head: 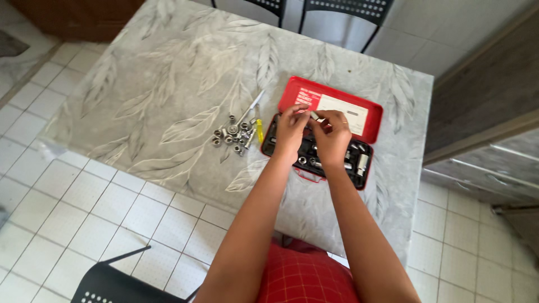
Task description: The person stands at a table and sorts metal sockets one at a time from a pile on the table into the molded slots of an open red socket set case, matching each socket to a slot by size. A wrench and a yellow-handled tool lie beside the pile on the table.
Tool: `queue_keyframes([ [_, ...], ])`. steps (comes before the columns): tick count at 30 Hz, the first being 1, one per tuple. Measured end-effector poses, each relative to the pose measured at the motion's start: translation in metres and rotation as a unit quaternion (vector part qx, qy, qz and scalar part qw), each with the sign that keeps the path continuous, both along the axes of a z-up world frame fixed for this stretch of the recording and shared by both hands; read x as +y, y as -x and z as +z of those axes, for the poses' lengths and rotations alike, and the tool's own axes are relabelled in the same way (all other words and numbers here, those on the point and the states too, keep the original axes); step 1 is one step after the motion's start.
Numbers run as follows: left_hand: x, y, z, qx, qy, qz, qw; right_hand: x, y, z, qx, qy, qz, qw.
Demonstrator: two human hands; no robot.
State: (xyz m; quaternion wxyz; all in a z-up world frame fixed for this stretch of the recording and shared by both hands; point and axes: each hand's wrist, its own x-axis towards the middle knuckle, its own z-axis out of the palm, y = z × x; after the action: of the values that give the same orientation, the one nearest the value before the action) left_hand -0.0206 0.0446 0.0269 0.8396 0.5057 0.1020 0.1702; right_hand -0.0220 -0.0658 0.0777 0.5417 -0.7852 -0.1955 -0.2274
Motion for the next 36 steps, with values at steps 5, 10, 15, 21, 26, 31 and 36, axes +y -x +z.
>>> queue_keyframes([
  [5,0.033,0.011,-0.026,0.028,0.080,0.040,0.996,0.035,0.007,-0.011,0.010,0.004,0.049,0.999],
  [10,0.078,0.032,-0.071,0.120,0.045,0.101,0.987,0.072,0.013,-0.045,-0.019,0.079,0.104,0.991],
  [15,0.119,0.067,-0.123,0.209,0.017,0.185,0.960,0.112,0.028,-0.084,0.019,0.140,0.167,0.976],
  [21,0.155,0.098,-0.166,0.204,0.009,0.258,0.944,0.153,0.046,-0.099,-0.007,0.223,0.234,0.946],
  [26,0.169,0.119,-0.162,0.200,-0.013,0.211,0.957,0.176,0.038,-0.101,-0.038,0.298,0.258,0.918],
  [31,0.165,0.121,-0.151,0.203,0.018,0.156,0.966,0.186,0.032,-0.113,-0.052,0.354,0.250,0.900],
  [36,0.162,0.116,-0.152,0.224,0.037,0.164,0.960,0.177,0.032,-0.119,-0.051,0.320,0.264,0.908],
])
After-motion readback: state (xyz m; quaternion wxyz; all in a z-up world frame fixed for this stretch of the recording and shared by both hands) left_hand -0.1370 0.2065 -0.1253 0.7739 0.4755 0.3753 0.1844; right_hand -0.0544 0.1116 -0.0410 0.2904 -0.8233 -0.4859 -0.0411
